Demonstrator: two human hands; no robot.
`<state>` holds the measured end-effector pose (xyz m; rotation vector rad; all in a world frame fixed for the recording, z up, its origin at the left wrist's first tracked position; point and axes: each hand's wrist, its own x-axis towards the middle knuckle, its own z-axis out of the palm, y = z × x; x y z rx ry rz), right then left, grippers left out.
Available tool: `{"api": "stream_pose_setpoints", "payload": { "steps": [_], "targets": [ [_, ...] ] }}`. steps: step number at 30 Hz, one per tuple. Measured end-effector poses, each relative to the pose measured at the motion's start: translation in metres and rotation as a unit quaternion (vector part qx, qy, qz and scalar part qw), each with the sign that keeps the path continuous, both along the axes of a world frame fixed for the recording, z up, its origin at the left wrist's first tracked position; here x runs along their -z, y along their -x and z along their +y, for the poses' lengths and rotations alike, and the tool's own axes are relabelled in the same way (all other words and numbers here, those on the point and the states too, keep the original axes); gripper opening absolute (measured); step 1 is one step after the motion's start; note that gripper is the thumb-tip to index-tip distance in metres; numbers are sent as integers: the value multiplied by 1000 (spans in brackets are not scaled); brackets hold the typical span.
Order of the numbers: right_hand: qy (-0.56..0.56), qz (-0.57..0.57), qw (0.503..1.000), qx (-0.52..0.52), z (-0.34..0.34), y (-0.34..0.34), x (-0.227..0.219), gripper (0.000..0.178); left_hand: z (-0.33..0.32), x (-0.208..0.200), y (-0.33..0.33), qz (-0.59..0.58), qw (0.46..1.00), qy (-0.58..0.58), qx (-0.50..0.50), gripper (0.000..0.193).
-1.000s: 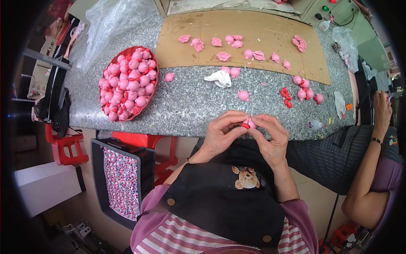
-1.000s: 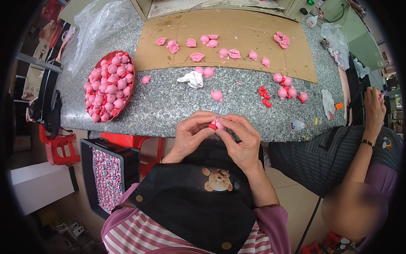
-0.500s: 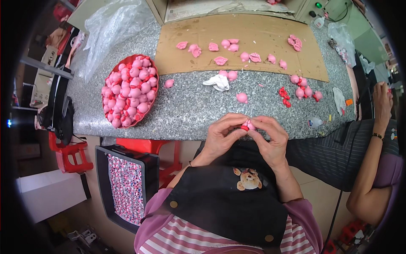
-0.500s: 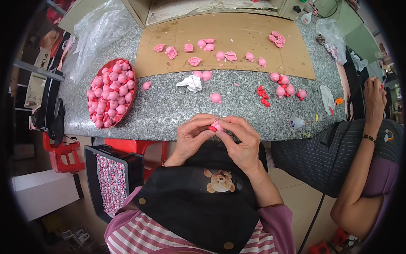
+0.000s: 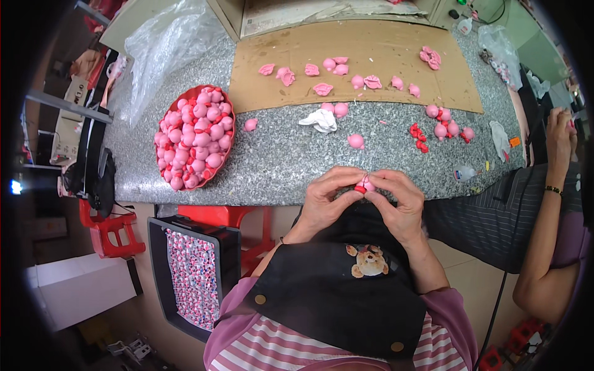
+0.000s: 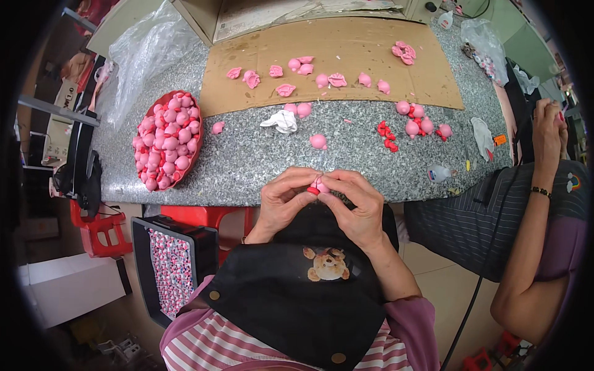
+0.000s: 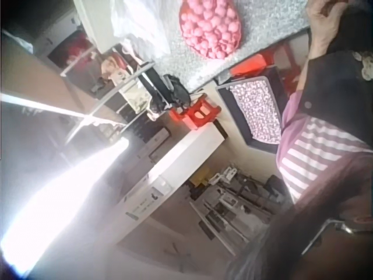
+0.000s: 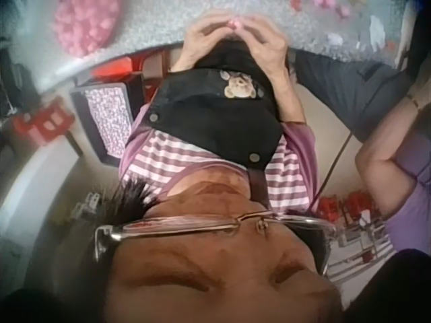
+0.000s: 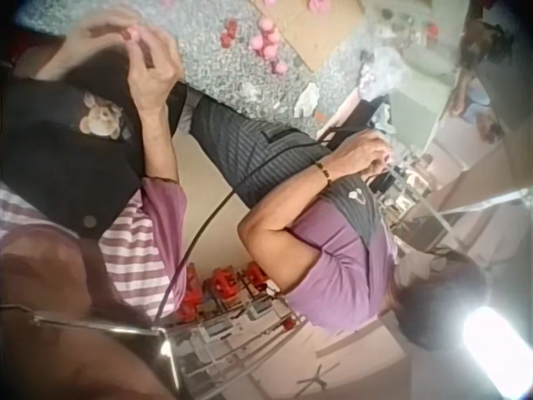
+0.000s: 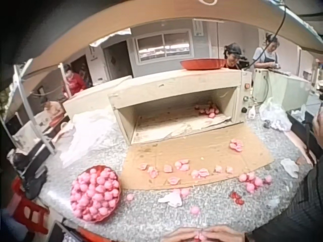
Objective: Assembling small pink plastic components using glue.
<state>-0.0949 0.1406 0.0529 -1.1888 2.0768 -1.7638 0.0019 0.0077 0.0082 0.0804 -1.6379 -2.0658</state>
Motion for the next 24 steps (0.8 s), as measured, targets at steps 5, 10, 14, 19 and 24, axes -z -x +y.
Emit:
{"api": "stream_pose_setpoints", "payload": {
  "steps": [5,10,14,19,24],
  "targets": [
    [-9,31,999,17,0,-3,-2,25,2,2,0,1,1000,27,-6,29],
    [-12,59,998,30,1,-6,-4,28,9,2,0,15,997,-78,4,30],
    [5,27,999,27,4,-6,-1,28,8,5,0,12,998,-55,7,29],
    [3,45,999,22,5,-6,0,28,8,3,-2,-1,1000,-28,5,30],
    [-4,74,997,15,7,-4,2,25,5,5,-2,-3,1000,-4,11,29]
  ]
}}
